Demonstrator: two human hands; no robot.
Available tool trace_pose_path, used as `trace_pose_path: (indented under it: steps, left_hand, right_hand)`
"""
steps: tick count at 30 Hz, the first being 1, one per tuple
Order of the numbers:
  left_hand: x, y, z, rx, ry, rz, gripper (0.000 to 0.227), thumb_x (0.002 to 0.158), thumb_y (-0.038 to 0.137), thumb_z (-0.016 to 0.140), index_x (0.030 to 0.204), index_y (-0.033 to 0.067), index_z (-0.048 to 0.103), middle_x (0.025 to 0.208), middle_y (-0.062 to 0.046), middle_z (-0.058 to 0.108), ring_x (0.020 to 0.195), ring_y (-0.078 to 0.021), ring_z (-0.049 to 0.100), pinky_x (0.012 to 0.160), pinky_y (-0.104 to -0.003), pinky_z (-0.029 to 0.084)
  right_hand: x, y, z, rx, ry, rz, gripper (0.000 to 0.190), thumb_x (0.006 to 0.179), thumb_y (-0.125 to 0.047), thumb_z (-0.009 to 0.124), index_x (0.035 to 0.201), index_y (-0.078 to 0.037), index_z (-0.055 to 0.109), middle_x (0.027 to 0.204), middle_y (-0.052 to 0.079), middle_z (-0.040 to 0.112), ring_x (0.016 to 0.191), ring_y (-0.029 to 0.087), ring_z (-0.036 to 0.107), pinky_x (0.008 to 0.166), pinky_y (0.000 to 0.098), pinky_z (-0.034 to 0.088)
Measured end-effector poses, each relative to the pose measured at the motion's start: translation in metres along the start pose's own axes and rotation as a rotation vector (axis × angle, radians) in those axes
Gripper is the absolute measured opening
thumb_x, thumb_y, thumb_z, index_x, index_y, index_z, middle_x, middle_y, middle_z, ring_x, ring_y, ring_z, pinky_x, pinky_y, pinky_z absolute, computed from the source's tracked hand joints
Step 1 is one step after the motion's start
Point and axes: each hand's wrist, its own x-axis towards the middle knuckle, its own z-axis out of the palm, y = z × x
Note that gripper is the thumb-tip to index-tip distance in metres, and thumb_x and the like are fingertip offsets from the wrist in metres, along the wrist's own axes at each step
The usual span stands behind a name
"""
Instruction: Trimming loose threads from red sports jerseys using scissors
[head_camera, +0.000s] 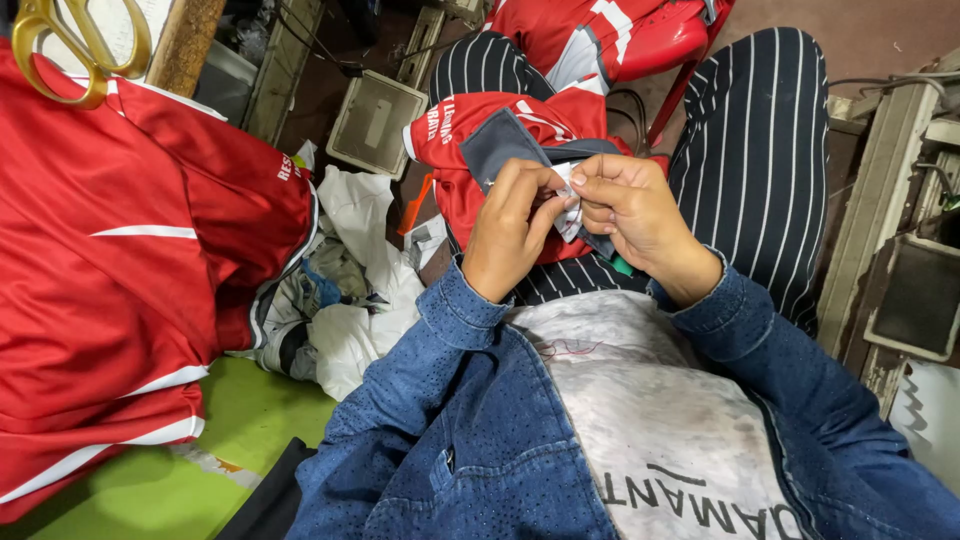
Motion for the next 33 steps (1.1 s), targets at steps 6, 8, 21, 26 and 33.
trace_pose_path:
  steps: [6, 8, 21, 26, 33]
  left_hand:
    - [0.006, 0.006, -0.012, -0.050, 0.029, 0.036, 0.033, 0.088, 0.016, 0.083, 0.112, 0.0073, 0.062, 0.108, -0.008, 0.057, 0.102, -0.0319, 0.064, 0.088, -0.041, 0.054]
    - [0.016, 0.016, -0.026, 0.022, 0.022, 0.061, 0.051, 0.085, 0.016, 0.087, 0.125, 0.0070, 0.056, 0.123, -0.014, 0.053, 0.115, -0.0380, 0.058, 0.099, -0.048, 0.048]
    - [0.008, -0.021, -0.029, -0.389, -0.279, -0.247, 0.014, 0.094, 0.023, 0.076, 0.100, 0.0116, 0.071, 0.085, -0.003, 0.063, 0.083, -0.0180, 0.064, 0.083, -0.033, 0.051]
    - [0.017, -0.004, -0.034, -0.534, -0.213, -0.458, 0.015, 0.098, 0.025, 0.072, 0.105, 0.0115, 0.071, 0.072, 0.006, 0.059, 0.071, -0.0042, 0.054, 0.066, -0.021, 0.043]
    - [0.015, -0.008, -0.037, -0.576, -0.110, -0.534, 0.014, 0.098, 0.018, 0.071, 0.109, 0.0092, 0.073, 0.073, 0.005, 0.064, 0.071, -0.0010, 0.054, 0.065, -0.016, 0.042]
  right_hand:
    - [0.003, 0.007, -0.008, 0.006, -0.012, -0.017, 0.005, 0.098, 0.002, 0.062, 0.098, 0.007, 0.063, 0.061, -0.008, 0.028, 0.050, -0.005, 0.030, 0.040, 0.0116, 0.032]
    - [0.003, 0.008, -0.011, 0.003, -0.016, -0.014, 0.006, 0.097, 0.002, 0.064, 0.099, 0.008, 0.063, 0.062, -0.007, 0.030, 0.050, -0.005, 0.032, 0.041, 0.0118, 0.032]
    - [-0.014, -0.023, 0.015, -0.182, -0.001, -0.186, 0.011, 0.098, 0.001, 0.066, 0.105, 0.010, 0.066, 0.060, -0.001, 0.044, 0.047, -0.003, 0.037, 0.043, 0.0133, 0.032]
    - [-0.018, -0.023, 0.008, -0.466, 0.039, -0.349, 0.014, 0.095, 0.002, 0.073, 0.109, 0.005, 0.072, 0.063, 0.003, 0.055, 0.051, 0.001, 0.046, 0.047, 0.0152, 0.038]
    - [-0.016, -0.024, 0.007, -0.636, -0.004, -0.552, 0.026, 0.106, 0.002, 0.060, 0.131, 0.010, 0.058, 0.074, 0.009, 0.052, 0.066, 0.010, 0.047, 0.062, 0.0233, 0.042]
